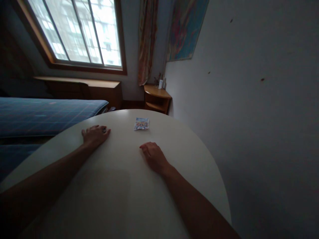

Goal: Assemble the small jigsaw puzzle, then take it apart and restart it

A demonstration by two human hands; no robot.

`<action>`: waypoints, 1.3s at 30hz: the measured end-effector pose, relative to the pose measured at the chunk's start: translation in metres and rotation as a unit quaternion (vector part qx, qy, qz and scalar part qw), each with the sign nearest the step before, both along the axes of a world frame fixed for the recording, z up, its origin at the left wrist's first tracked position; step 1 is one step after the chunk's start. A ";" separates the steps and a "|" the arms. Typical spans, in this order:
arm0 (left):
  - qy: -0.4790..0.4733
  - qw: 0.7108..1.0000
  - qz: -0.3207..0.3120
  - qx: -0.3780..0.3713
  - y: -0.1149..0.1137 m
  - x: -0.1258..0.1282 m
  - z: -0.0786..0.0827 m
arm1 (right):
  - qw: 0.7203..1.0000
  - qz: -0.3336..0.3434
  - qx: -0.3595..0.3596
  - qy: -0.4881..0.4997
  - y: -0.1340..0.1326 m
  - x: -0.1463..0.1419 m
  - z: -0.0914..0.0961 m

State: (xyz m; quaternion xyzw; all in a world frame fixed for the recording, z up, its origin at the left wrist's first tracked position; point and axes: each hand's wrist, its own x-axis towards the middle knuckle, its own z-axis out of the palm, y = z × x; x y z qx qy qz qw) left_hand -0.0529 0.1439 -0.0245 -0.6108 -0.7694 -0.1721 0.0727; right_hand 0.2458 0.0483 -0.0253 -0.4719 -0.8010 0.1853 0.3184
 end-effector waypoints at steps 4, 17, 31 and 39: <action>0.023 0.995 -0.079 0.054 -0.014 0.029 0.005 | 0.997 0.057 0.012 -0.050 0.005 0.010 0.002; -0.005 0.915 -0.402 -0.047 -0.066 0.080 -0.021 | 0.967 -0.038 -0.034 -0.250 0.007 0.023 0.002; -0.005 0.919 -0.390 -0.058 -0.071 0.086 -0.013 | 0.962 -0.042 -0.045 -0.266 0.002 0.023 0.007; -0.014 0.919 -0.390 -0.059 -0.071 0.087 -0.011 | 0.965 -0.037 -0.033 -0.259 0.004 0.026 0.003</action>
